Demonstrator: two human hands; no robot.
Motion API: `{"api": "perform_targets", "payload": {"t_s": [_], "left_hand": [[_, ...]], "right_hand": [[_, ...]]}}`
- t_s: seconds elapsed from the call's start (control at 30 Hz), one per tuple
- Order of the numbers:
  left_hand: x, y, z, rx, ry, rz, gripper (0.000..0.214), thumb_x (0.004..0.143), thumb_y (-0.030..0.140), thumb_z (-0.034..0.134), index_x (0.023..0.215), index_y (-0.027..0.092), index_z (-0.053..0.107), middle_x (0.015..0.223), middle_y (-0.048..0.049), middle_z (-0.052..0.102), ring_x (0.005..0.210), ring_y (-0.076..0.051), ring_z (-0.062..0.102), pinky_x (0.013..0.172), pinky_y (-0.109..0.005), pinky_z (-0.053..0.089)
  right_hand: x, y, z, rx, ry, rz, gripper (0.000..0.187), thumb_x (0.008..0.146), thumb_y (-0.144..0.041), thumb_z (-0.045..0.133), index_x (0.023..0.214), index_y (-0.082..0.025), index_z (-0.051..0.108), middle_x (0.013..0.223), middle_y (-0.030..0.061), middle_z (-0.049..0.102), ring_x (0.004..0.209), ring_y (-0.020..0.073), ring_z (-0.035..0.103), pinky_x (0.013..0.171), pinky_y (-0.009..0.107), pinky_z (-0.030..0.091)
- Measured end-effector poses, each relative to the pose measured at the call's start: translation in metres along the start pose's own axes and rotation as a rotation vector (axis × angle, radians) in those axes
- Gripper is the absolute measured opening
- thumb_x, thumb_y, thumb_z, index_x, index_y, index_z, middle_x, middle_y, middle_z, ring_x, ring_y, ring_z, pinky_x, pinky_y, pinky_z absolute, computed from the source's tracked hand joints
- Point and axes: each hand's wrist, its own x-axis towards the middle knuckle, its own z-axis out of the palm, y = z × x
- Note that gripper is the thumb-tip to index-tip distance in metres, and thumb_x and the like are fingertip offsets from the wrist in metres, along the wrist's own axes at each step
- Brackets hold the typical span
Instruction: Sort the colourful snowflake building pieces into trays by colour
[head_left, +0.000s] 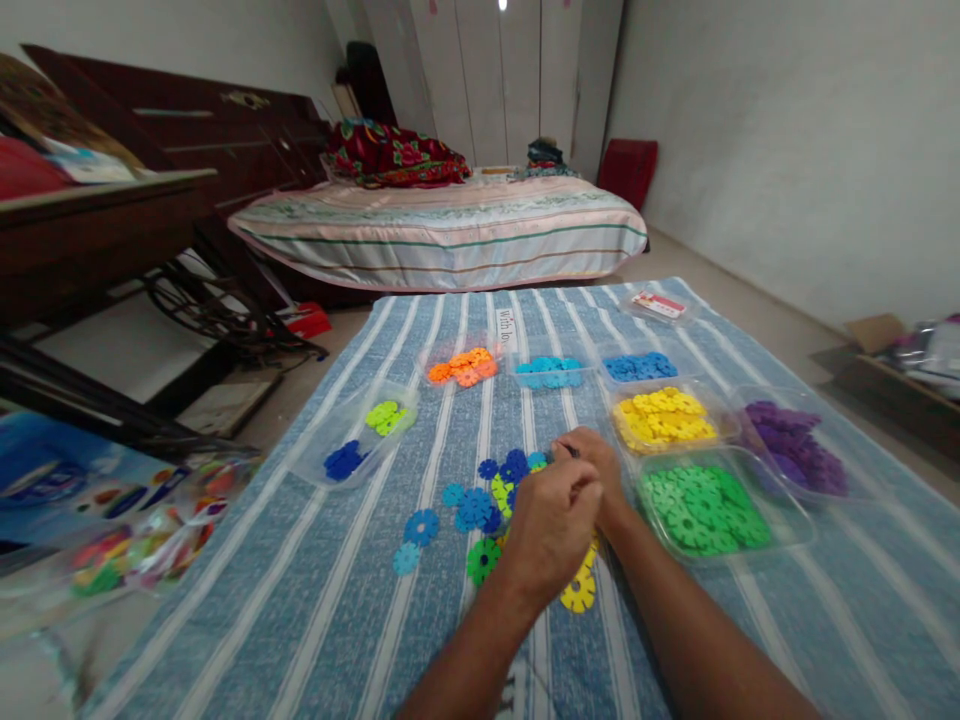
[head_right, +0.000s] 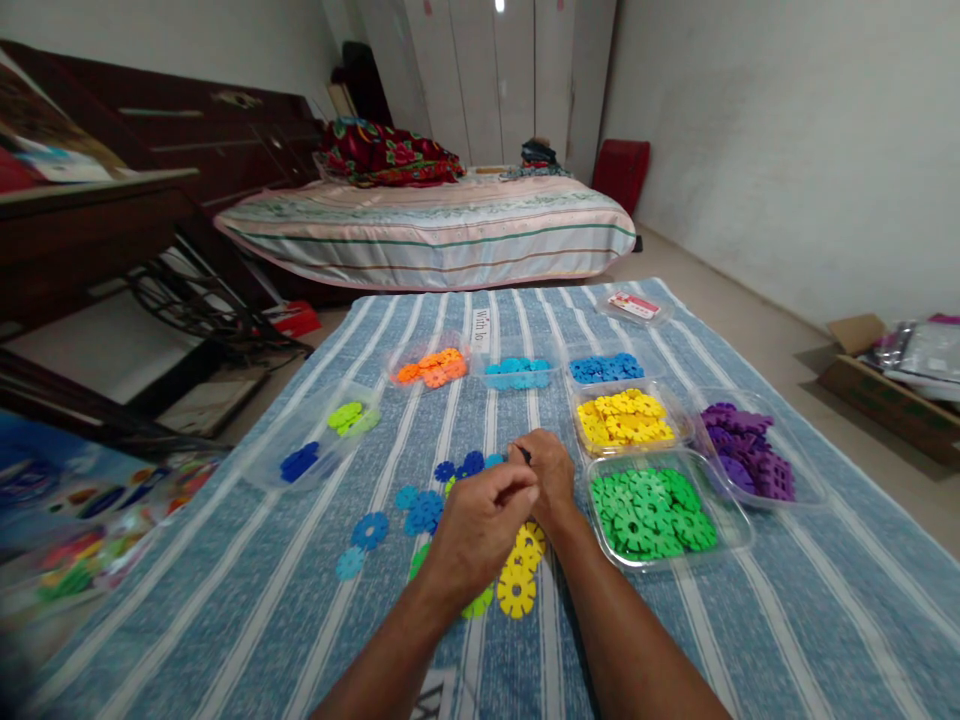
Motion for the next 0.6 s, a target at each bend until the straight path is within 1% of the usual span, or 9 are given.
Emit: {"api": "perform_targets", "payload": {"t_s": [0.03,0.13,0.23,0.3,0.37,0.47,0.53,0.6], "left_hand": [[-0.005,-0.01,-0.01,0.039,0.019,-0.022,0.017,0.077,0.022,0.047,0.071,0.018,0.062,0.061,0.0023,0.057,0.059,-0.011,0.051,0.058,-0.021,0.038],[-0.024,-0.038,-0.037,0.126,0.085,-0.153,0.017,0.077,0.027,0.049,0.07,0.018,0.061,0.058,0.0033,0.055,0.056,-0.011,0.05,0.055,-0.022,0.036],[-0.043,-0.059,-0.054,0.145,0.094,-0.272,0.019,0.078,0.032,0.048,0.075,0.018,0.061,0.062,0.0025,0.057,0.057,-0.012,0.052,0.055,-0.022,0.038],[-0.053,-0.066,-0.06,0.204,0.069,-0.31,0.02,0.079,0.032,0.047,0.078,0.018,0.061,0.066,0.0011,0.059,0.062,-0.014,0.055,0.058,-0.023,0.039],[-0.061,-0.068,-0.062,0.321,0.023,-0.319,0.018,0.078,0.03,0.049,0.081,0.018,0.061,0.074,-0.001,0.061,0.07,-0.016,0.057,0.063,-0.025,0.041],[-0.069,-0.069,-0.062,0.472,-0.056,-0.321,0.021,0.077,0.028,0.05,0.091,0.019,0.062,0.091,-0.0046,0.062,0.087,-0.019,0.056,0.074,-0.028,0.042],[-0.072,-0.069,-0.061,0.513,-0.09,-0.33,0.027,0.078,0.029,0.049,0.101,0.02,0.061,0.101,-0.0064,0.06,0.096,-0.021,0.055,0.08,-0.03,0.041],[-0.073,-0.069,-0.06,0.526,-0.121,-0.342,0.031,0.079,0.029,0.048,0.106,0.02,0.06,0.105,-0.0076,0.059,0.101,-0.022,0.053,0.083,-0.031,0.04]], "right_hand": [[0.004,0.002,-0.001,0.001,-0.023,-0.01,0.023,0.08,-0.029,0.05,0.061,-0.022,0.061,0.065,0.0005,0.057,0.069,0.0146,0.051,0.063,0.027,0.037],[0.008,0.004,-0.002,0.004,-0.063,-0.007,0.023,0.08,-0.031,0.048,0.064,-0.02,0.061,0.068,0.0003,0.058,0.07,0.0138,0.051,0.066,0.026,0.036],[0.006,0.004,-0.003,0.001,-0.079,0.005,0.024,0.081,-0.032,0.047,0.066,-0.02,0.062,0.069,0.0009,0.059,0.071,0.014,0.051,0.066,0.025,0.036],[0.005,0.003,-0.003,-0.003,-0.083,0.006,0.025,0.081,-0.033,0.047,0.066,-0.02,0.062,0.069,0.0012,0.059,0.07,0.0143,0.051,0.066,0.025,0.035],[0.004,0.003,-0.004,-0.007,-0.09,0.001,0.026,0.082,-0.033,0.046,0.066,-0.019,0.062,0.068,0.0012,0.059,0.07,0.0144,0.051,0.065,0.025,0.035],[0.005,0.004,-0.004,-0.013,-0.09,-0.012,0.027,0.081,-0.034,0.047,0.066,-0.019,0.062,0.068,0.0015,0.059,0.069,0.0146,0.052,0.065,0.025,0.035],[0.005,0.005,-0.004,-0.015,-0.085,-0.017,0.027,0.081,-0.034,0.047,0.065,-0.019,0.063,0.068,0.0016,0.059,0.07,0.0148,0.052,0.065,0.025,0.035],[0.005,0.006,-0.003,-0.014,-0.082,-0.015,0.026,0.081,-0.034,0.047,0.065,-0.019,0.063,0.068,0.0016,0.059,0.07,0.0147,0.052,0.065,0.025,0.036]]}}
